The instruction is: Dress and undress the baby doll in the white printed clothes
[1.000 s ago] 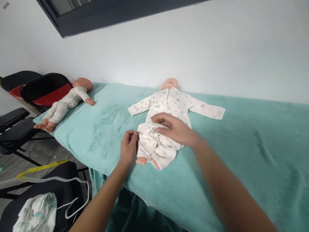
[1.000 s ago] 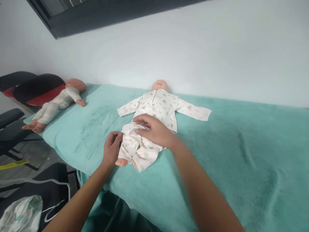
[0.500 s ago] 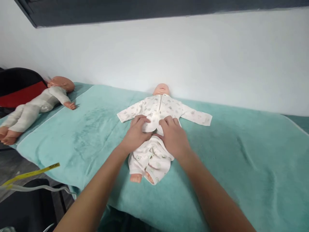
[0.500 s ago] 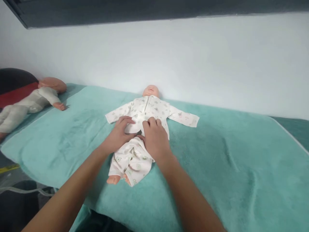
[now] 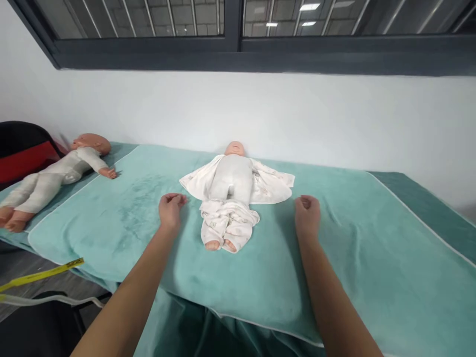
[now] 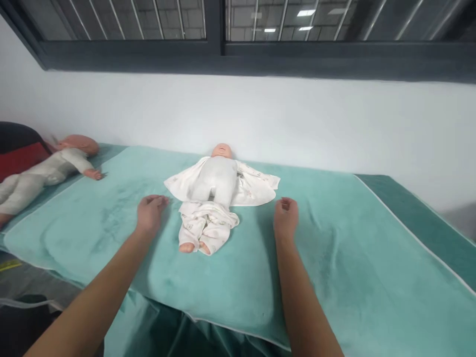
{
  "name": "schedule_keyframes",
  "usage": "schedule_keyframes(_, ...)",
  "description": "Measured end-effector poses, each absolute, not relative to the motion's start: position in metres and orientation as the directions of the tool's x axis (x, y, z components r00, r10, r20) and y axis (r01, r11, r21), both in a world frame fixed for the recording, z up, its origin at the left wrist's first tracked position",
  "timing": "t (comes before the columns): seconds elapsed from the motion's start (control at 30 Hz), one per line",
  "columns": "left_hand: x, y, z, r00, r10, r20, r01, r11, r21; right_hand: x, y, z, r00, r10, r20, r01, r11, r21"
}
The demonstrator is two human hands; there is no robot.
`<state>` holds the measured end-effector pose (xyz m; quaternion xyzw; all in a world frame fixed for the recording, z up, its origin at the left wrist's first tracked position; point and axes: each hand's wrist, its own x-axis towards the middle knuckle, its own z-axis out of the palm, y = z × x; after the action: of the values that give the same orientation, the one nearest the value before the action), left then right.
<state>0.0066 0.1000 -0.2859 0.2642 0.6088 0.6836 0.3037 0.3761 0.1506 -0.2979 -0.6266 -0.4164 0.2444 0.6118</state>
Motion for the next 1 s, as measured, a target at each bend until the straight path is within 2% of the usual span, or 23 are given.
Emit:
schedule_keyframes(0.1,0.020,0.086,-0.282,-0.510,0.860,0.014,-0.040,-0.040,0.998,0.356,0.133,-0.298,0.327,0.910,0.256,0.324,0.147,-0.935)
schedule_keyframes(0.2,0.032,0.080,-0.277,-0.314,0.949,0.012,0.020,-0.006,1.000,0.329,0.124,-0.299,0.072,0.970,0.231,0.328,0.196,-0.924)
schedule_keyframes(0.4,0.027,0.077,-0.278,-0.116,0.993,-0.001,0.076,0.010,0.997,0.300,0.129,-0.295,-0.220,0.961,0.166,0.287,0.226,-0.931)
schedule_keyframes(0.53,0.019,0.078,-0.283,-0.012,0.999,-0.032,0.095,0.033,0.995,0.303,0.130,-0.288,-0.402,0.907,0.125,0.243,0.238,-0.941)
schedule_keyframes(0.6,0.016,0.078,-0.285,0.024,0.999,-0.031,0.125,0.028,0.992,0.305,0.129,-0.286,-0.450,0.882,0.144,0.251,0.279,-0.927)
schedule_keyframes(0.7,0.013,0.080,-0.286,0.085,0.996,0.024,0.166,-0.038,0.985,0.305,0.126,-0.285,-0.434,0.875,0.215,0.270,0.354,-0.895)
schedule_keyframes(0.87,0.017,0.084,-0.284,0.131,0.986,0.106,0.126,-0.122,0.984,0.301,0.121,-0.286,-0.422,0.852,0.312,0.343,0.468,-0.815)
schedule_keyframes(0.93,0.023,0.090,-0.285,0.109,0.988,0.108,0.099,-0.119,0.988,0.299,0.122,-0.286,-0.430,0.843,0.322,0.349,0.484,-0.803)
schedule_keyframes(1.0,0.029,0.100,-0.285,0.020,0.993,0.113,0.112,-0.114,0.987,0.296,0.129,-0.283,-0.421,0.851,0.315,0.358,0.475,-0.804)
